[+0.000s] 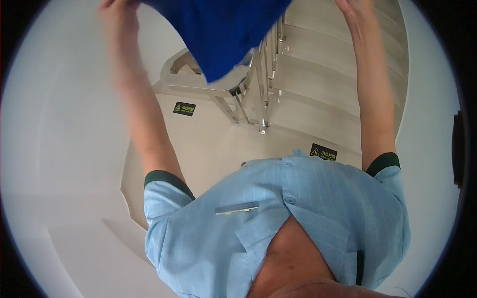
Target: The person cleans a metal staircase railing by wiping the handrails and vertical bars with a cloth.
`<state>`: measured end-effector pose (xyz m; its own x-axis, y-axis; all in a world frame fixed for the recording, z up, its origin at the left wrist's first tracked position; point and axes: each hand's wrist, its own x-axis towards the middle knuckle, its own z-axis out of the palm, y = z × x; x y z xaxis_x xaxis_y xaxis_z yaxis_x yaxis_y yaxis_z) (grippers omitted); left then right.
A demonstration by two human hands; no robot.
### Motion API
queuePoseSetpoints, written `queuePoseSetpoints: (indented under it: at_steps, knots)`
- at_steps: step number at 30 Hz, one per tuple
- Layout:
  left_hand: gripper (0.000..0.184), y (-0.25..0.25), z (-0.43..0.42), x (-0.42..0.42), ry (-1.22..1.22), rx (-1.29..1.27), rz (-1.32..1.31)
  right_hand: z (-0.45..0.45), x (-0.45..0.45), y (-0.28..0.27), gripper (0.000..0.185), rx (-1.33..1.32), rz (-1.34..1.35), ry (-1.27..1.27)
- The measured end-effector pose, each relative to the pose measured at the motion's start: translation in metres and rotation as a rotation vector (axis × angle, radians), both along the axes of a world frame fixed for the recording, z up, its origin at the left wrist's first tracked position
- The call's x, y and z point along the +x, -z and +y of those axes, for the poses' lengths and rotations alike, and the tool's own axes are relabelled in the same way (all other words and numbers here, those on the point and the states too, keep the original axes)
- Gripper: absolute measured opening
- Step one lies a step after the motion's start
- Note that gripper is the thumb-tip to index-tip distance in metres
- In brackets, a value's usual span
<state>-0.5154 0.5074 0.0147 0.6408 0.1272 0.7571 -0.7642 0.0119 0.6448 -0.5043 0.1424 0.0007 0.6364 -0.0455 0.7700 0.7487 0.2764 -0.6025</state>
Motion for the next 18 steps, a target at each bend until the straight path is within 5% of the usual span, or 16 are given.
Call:
queuePoseSetpoints:
  at_steps: [2,4,6,7,10,14,18]
  knots:
    - [0.021,-0.014,-0.001,-0.001,0.116,-0.206,-0.017,0.001,-0.002,-0.001,0.019,0.055,-0.054,-0.067]
    - [0.021,0.008,0.018,-0.032,-0.165,0.079,-0.091,0.009,-0.013,0.015,0.016,0.152,-0.074,-0.014]
    - [0.018,0.057,0.023,-0.063,-0.301,0.228,-0.002,-0.029,-0.009,0.086,0.019,0.163,0.218,0.019]
    - [0.016,0.084,0.009,-0.09,-0.315,0.202,0.126,-0.03,-0.032,0.112,0.019,-0.015,0.303,0.1]
    - [0.013,0.169,0.01,-0.129,-0.029,0.321,0.325,-0.021,-0.098,0.177,0.013,-0.471,0.316,0.183]
    - [0.014,0.252,0.015,-0.13,0.061,0.064,0.755,0.001,-0.123,0.247,0.011,-0.278,0.612,-0.021]
    - [0.014,0.251,0.029,-0.08,-0.102,0.253,0.784,0.016,-0.106,0.227,0.015,-0.509,0.697,0.155]
